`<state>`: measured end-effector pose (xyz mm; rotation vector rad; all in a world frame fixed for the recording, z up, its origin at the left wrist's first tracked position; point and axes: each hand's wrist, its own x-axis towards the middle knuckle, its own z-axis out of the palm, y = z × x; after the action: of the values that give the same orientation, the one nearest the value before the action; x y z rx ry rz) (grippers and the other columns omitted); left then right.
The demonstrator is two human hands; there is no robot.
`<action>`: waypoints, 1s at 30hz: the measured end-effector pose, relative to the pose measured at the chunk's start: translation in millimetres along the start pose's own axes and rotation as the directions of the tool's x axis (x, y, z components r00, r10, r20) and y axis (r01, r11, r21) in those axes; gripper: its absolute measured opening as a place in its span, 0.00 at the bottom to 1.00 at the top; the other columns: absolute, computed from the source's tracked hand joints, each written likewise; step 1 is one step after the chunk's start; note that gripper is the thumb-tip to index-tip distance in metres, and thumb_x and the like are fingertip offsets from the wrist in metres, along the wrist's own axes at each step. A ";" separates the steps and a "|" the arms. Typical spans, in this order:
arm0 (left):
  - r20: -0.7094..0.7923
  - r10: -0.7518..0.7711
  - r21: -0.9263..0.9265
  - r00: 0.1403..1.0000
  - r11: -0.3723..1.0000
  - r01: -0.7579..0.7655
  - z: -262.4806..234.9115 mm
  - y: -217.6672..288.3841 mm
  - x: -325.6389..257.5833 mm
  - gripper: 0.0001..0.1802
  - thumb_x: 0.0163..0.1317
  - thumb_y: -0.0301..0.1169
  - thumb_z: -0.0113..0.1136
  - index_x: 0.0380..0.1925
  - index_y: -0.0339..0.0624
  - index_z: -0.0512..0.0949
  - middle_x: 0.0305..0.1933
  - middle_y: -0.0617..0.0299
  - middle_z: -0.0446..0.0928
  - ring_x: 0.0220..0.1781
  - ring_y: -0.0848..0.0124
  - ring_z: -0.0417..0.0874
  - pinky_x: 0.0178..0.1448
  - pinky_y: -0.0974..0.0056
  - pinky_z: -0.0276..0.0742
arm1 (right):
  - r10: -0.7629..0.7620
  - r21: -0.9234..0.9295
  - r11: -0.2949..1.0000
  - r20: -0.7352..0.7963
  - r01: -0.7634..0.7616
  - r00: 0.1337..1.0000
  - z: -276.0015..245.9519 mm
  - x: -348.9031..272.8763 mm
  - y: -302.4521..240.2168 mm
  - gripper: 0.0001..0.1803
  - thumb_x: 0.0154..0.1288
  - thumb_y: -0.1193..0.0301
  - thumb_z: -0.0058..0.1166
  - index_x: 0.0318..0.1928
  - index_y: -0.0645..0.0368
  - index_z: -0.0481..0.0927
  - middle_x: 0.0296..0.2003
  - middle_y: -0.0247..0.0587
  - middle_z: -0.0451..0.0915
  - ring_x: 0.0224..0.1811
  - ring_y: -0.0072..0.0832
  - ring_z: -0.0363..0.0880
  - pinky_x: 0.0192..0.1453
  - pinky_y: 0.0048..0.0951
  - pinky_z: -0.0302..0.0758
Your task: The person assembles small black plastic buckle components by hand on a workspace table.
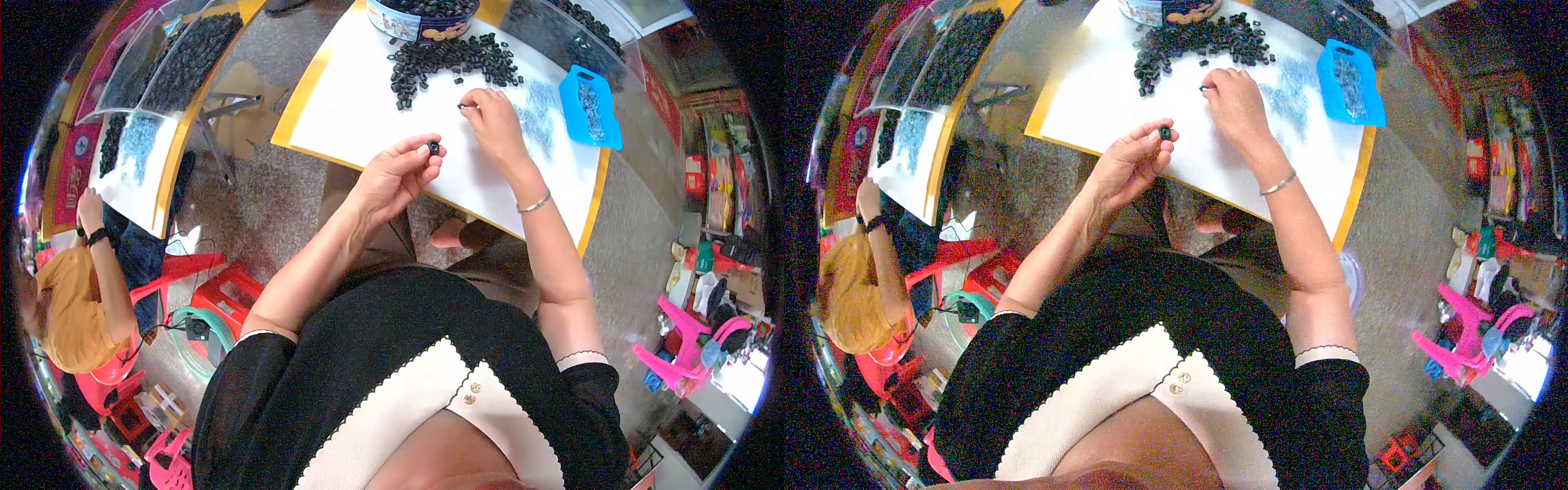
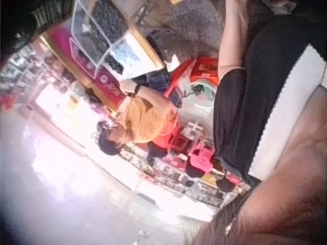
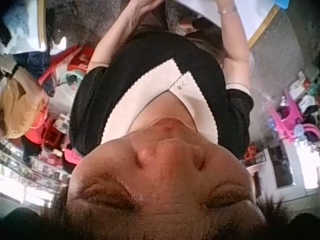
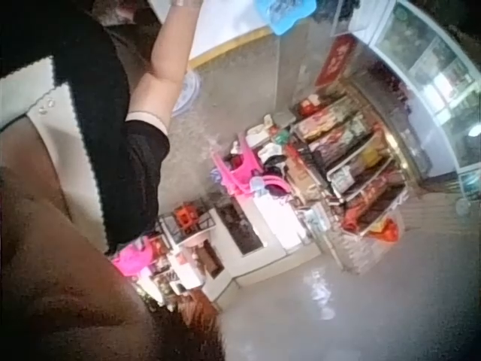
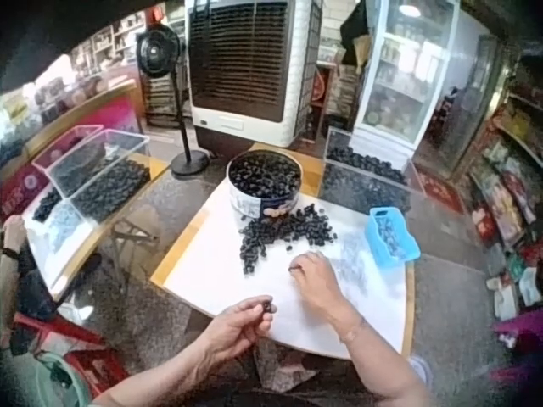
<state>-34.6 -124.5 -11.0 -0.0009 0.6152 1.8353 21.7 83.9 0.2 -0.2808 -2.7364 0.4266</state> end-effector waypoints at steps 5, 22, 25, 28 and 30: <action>-0.065 0.091 0.107 0.994 0.991 -0.083 13.1 8.7 -4.3 0.15 0.66 0.24 0.51 0.51 0.31 0.72 0.42 0.53 0.78 0.39 0.72 0.82 0.45 0.70 0.82 | 0.277 0.751 0.564 0.221 -0.344 0.935 -34.6 -21.0 -41.8 0.08 0.61 0.73 0.54 0.40 0.62 0.79 0.32 0.35 0.82 0.32 0.22 0.77 0.38 0.22 0.73; -0.065 0.143 0.256 0.988 0.959 -0.122 29.1 2.6 -12.2 0.13 0.63 0.25 0.56 0.47 0.31 0.74 0.37 0.57 0.79 0.35 0.72 0.82 0.42 0.69 0.82 | 0.172 0.591 0.798 -0.034 -0.119 0.984 -54.1 -50.8 -88.9 0.05 0.58 0.77 0.56 0.36 0.62 0.79 0.31 0.40 0.79 0.31 0.28 0.77 0.35 0.26 0.74; -0.062 0.237 0.395 0.970 0.898 -0.195 30.2 0.6 -13.1 0.12 0.63 0.25 0.57 0.45 0.31 0.76 0.35 0.58 0.80 0.33 0.73 0.81 0.41 0.70 0.81 | 0.102 0.507 0.861 -0.108 -0.034 0.989 -51.4 -50.8 -90.3 0.04 0.56 0.78 0.56 0.34 0.62 0.78 0.29 0.42 0.78 0.31 0.34 0.76 0.34 0.30 0.74; -0.042 0.283 0.444 0.958 0.864 -0.236 31.1 1.3 -14.2 0.11 0.63 0.25 0.57 0.44 0.31 0.77 0.34 0.59 0.80 0.33 0.74 0.81 0.41 0.70 0.80 | 0.055 0.464 0.885 -0.168 0.029 0.984 -50.0 -50.5 -92.6 0.04 0.54 0.79 0.55 0.32 0.62 0.77 0.28 0.42 0.78 0.31 0.37 0.75 0.35 0.33 0.73; -0.035 0.292 0.447 0.956 0.860 -0.246 30.2 1.6 -14.3 0.11 0.63 0.25 0.57 0.44 0.31 0.77 0.33 0.59 0.80 0.33 0.75 0.81 0.41 0.70 0.80 | 0.047 0.462 0.885 -0.192 0.048 0.980 -49.2 -50.3 -93.6 0.04 0.54 0.80 0.55 0.32 0.62 0.77 0.28 0.42 0.78 0.30 0.38 0.75 0.35 0.34 0.73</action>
<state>-22.0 -125.1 20.0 0.3099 1.1418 1.9332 73.3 -3.4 58.8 -0.1816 -2.3471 0.9794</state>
